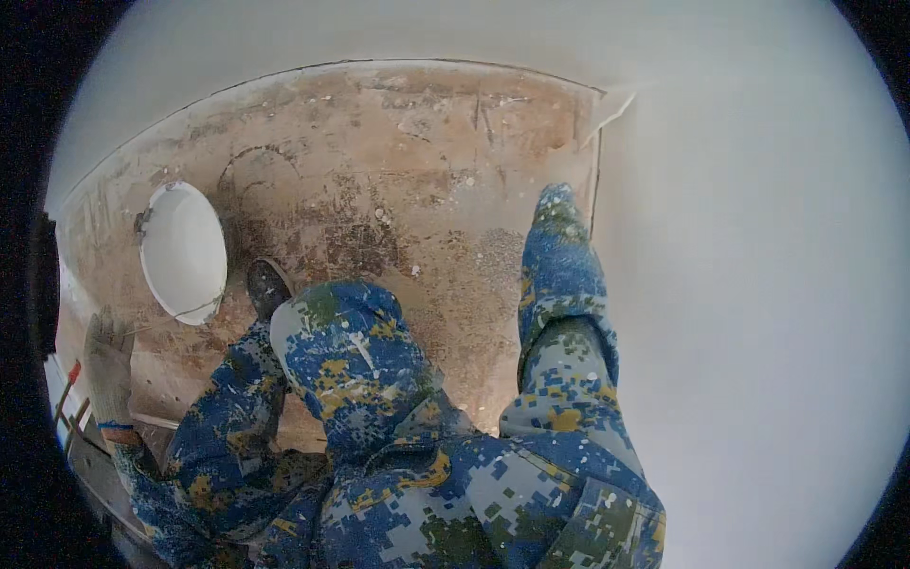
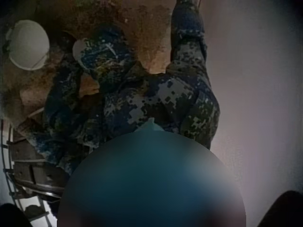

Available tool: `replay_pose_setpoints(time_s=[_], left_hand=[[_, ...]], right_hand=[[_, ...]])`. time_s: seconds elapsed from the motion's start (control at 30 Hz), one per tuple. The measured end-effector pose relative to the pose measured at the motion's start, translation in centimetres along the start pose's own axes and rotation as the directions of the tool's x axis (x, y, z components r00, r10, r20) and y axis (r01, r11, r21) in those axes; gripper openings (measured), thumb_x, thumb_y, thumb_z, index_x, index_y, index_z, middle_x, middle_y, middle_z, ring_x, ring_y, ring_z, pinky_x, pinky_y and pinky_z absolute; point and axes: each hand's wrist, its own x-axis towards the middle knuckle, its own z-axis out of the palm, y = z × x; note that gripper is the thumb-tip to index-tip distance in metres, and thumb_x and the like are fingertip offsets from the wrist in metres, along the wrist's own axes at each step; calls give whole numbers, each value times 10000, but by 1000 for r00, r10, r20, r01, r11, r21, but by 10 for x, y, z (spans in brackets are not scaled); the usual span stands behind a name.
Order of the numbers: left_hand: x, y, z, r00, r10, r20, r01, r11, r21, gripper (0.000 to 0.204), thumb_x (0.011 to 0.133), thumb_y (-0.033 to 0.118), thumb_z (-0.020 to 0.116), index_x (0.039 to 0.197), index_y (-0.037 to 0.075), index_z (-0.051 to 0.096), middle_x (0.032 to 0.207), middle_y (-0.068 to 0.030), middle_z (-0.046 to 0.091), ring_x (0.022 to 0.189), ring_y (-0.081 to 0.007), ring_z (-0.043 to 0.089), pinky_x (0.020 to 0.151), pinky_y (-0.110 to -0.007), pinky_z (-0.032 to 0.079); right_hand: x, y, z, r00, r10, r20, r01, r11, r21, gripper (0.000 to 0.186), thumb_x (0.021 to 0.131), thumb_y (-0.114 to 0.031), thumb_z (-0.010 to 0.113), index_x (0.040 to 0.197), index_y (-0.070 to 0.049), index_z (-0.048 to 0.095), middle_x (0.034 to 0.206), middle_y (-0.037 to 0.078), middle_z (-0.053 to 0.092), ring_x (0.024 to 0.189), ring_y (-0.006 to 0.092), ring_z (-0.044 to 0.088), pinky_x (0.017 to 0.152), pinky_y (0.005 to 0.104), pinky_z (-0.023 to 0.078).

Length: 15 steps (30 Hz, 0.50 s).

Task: Applying plaster to a wall corner using a putty knife.

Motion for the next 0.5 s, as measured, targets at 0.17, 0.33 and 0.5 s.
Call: replay_pose_setpoints(time_s=[0.17,0.33,0.5], left_hand=[[0,4,4,995,-65,-75,63,998,-26,433,1031,233,470,1399,5,446,1435,-133,469,1258,-256,493,1102,-420,413],[0,18,-34,993,-27,111,29,999,-16,452,1046,228,421,1435,1,389,1460,-141,435,1285,-256,471,1124,-418,391],[-21,-6,-42,995,63,81,-66,997,28,476,1039,263,430,1435,2,393,1493,-148,393,1253,-326,504,1084,-441,420]], right_hand=[[59,-2,21,982,-147,116,176,936,-305,396,916,-338,572,1170,-39,632,1166,166,653,1124,335,598,932,434,472],[-36,-78,28,718,-587,-373,565,805,-179,270,953,-243,528,1029,-14,650,1009,232,664,1022,385,615,869,424,493],[-137,-207,-30,997,-33,-73,80,536,840,388,985,-270,501,1162,62,597,1041,295,643,1016,449,602,878,476,482]])
